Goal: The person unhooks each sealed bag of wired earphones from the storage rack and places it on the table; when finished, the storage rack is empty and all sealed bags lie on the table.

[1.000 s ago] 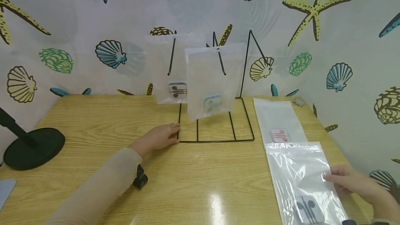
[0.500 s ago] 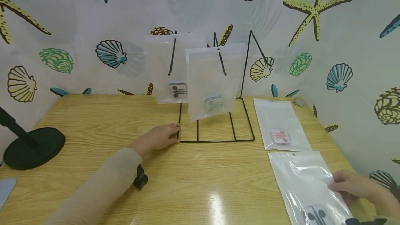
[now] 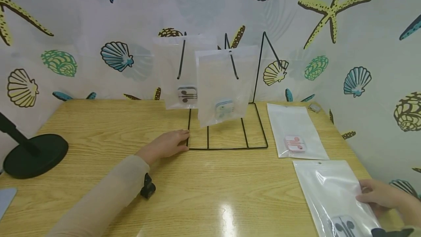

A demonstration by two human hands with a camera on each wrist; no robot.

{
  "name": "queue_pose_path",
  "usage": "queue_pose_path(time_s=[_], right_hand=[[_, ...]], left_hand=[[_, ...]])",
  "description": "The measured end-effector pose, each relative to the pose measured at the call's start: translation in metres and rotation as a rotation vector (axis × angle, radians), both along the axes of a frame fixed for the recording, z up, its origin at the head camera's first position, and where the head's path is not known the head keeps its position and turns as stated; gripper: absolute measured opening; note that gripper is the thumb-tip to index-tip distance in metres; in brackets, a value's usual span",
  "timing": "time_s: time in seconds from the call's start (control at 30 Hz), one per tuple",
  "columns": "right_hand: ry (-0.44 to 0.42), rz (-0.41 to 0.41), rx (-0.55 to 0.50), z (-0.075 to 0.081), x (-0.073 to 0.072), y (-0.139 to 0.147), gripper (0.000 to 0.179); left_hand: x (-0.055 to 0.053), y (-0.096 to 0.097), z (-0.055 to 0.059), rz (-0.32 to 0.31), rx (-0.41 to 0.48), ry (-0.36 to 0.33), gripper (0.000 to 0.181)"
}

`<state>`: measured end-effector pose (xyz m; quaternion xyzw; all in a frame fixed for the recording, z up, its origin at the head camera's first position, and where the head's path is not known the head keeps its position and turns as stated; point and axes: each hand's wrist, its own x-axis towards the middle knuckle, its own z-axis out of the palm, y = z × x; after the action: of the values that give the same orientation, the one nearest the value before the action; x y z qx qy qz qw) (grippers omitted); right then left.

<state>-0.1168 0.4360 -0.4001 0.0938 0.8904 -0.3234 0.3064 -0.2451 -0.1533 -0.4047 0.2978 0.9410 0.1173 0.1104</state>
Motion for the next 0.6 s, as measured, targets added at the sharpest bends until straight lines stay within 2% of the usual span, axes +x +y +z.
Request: queue_pose_path(time_s=[0.2, 0.6], right_hand=[[0.01, -0.002, 0.066, -0.0014, -0.0025, 0.0061, 0.039], [0.007, -0.014, 0.119, -0.0034, -0.007, 0.0111, 0.034]], left_hand=[[-0.0003, 0.0002, -0.0002, 0.006, -0.001, -0.002, 0.057], [-0.0016, 0.0, -0.0016, 0.005, -0.006, 0.0, 0.058]])
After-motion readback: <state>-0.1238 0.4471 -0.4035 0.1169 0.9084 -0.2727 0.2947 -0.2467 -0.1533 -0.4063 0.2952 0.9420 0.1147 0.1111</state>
